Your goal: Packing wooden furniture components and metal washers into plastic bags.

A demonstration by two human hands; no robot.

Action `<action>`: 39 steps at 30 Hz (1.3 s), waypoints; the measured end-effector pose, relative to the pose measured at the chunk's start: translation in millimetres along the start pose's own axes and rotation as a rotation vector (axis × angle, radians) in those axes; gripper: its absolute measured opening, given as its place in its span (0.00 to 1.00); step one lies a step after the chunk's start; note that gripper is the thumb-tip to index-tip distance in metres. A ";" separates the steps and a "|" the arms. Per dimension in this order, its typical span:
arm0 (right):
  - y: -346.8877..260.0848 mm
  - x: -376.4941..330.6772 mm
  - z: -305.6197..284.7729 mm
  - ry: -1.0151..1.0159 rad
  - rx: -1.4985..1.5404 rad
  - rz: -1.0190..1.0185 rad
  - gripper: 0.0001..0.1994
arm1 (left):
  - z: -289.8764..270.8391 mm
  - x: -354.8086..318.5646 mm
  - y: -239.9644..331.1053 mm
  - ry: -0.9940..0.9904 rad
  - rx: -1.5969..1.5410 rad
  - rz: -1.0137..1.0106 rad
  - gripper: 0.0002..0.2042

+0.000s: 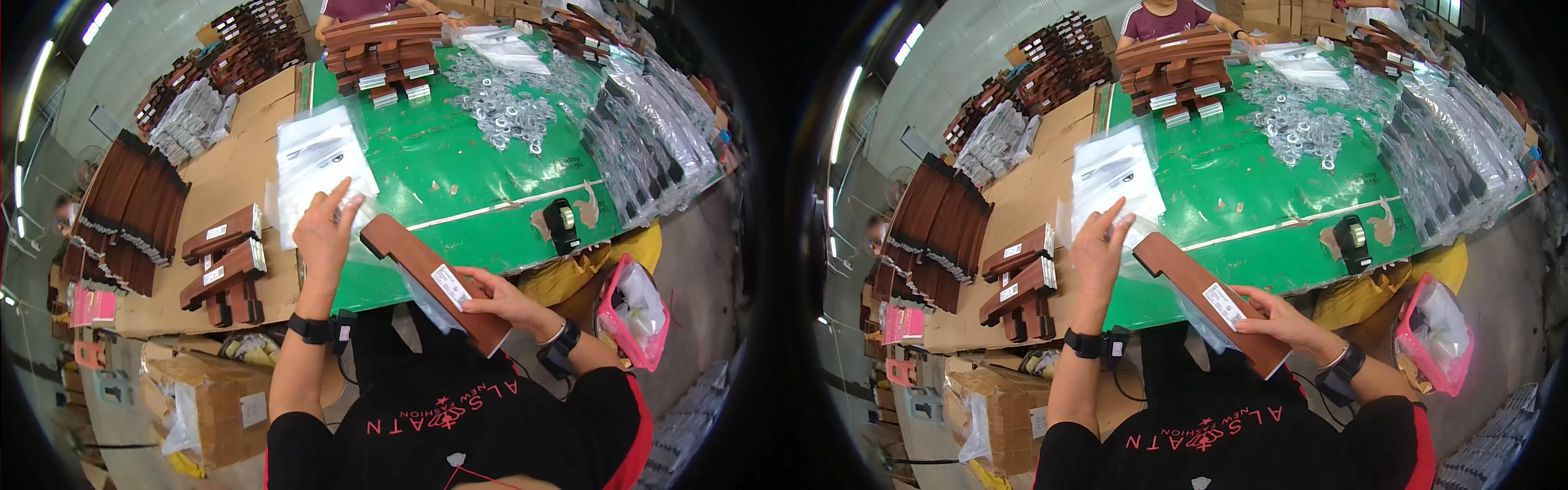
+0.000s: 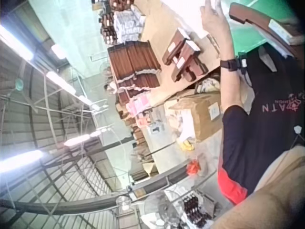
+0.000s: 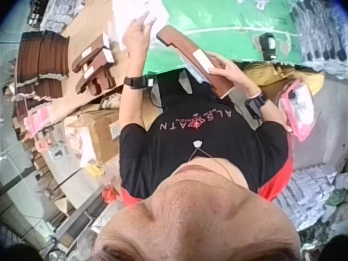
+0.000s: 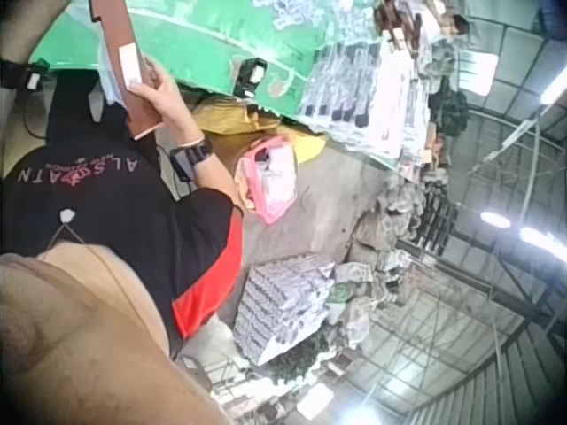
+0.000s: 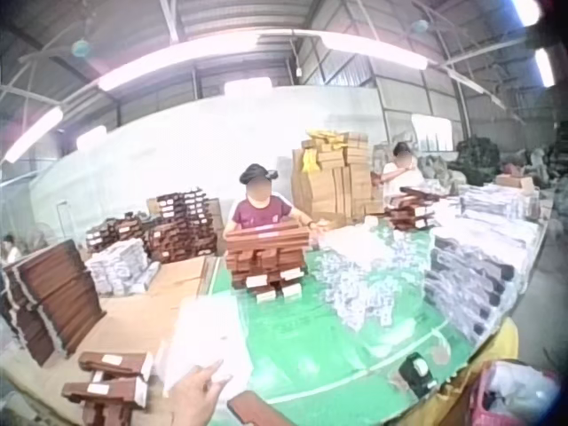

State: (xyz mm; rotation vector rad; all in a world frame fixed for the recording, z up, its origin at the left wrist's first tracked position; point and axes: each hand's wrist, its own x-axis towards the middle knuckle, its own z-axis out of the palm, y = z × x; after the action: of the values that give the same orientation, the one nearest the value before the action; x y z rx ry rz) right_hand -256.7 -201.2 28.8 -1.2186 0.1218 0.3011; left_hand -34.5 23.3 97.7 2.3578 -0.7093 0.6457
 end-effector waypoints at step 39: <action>64.3 142.3 39.0 0.312 -0.216 -0.539 0.33 | -13.1 -145.6 47.2 -0.210 0.051 0.346 0.24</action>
State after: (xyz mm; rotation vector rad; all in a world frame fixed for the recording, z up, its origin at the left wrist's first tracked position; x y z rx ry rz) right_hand -142.5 -121.6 -51.8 -1.4546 0.0262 -0.3561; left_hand -174.9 47.4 40.2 2.3925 -1.2254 0.5666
